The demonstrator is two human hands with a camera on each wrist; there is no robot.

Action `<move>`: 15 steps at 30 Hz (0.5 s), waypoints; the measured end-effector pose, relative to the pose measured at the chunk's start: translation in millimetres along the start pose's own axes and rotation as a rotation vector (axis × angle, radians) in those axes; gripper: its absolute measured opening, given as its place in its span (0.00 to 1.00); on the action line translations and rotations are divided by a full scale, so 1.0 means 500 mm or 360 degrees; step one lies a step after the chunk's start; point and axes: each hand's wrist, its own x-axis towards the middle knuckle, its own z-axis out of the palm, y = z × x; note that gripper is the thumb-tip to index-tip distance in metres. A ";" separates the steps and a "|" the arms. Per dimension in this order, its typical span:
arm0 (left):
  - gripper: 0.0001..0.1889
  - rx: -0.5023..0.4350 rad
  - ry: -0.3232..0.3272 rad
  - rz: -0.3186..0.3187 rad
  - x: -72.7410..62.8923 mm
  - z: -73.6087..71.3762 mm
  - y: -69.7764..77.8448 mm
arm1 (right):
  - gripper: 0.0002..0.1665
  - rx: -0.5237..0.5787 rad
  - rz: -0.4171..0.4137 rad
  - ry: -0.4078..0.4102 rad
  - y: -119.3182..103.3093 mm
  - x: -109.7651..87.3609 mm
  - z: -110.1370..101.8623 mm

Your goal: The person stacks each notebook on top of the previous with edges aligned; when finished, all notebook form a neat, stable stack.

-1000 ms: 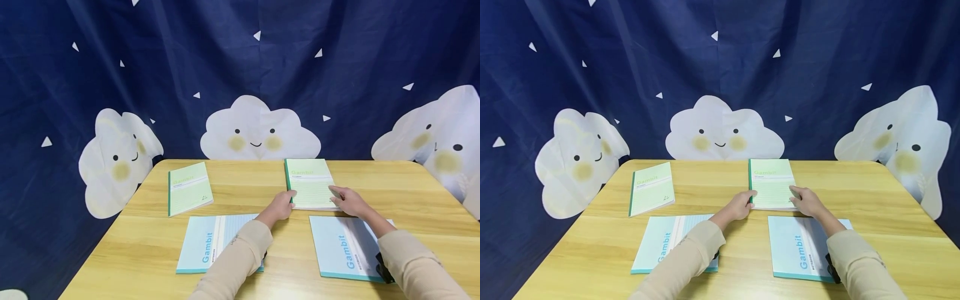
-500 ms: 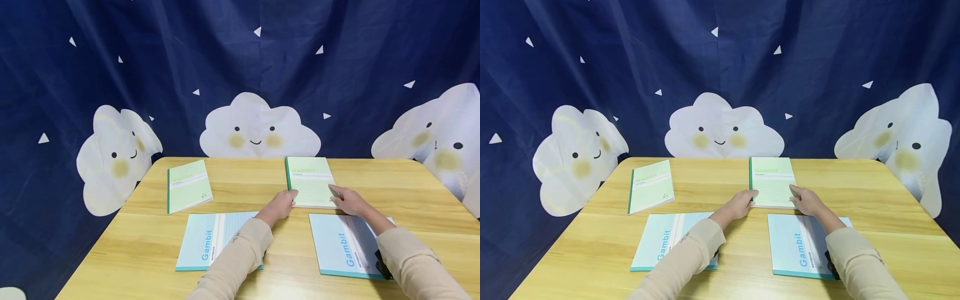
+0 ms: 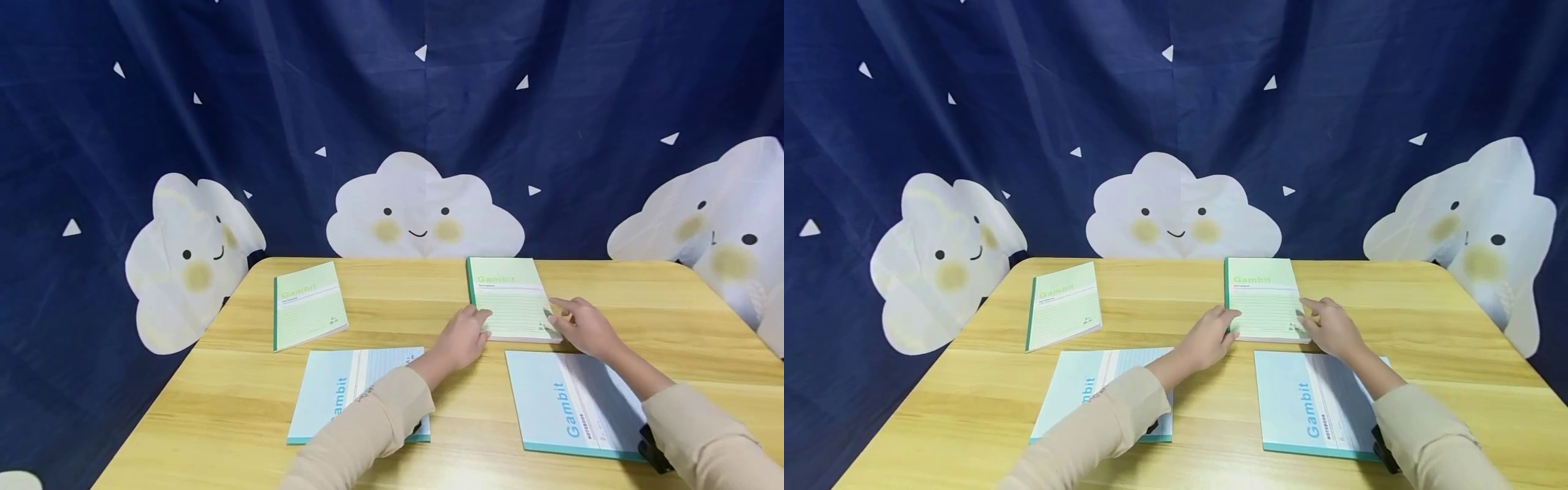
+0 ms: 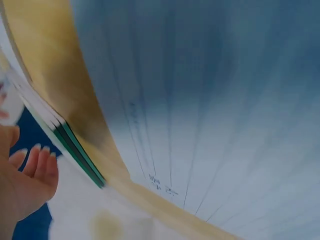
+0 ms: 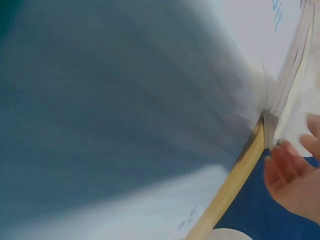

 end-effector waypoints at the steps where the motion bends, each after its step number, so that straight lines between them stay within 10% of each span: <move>1: 0.21 0.0017 0.0038 0.0043 -0.005 0.000 0.004 | 0.24 0.0009 -0.0039 0.0070 0.001 -0.006 -0.004; 7: 0.21 0.0129 0.0110 0.0386 -0.045 0.007 0.026 | 0.23 0.0089 -0.0211 0.0206 0.015 -0.045 -0.013; 15: 0.26 0.0228 -0.0148 0.0743 -0.120 0.029 0.069 | 0.17 0.0101 -0.0325 0.0214 0.057 -0.086 -0.015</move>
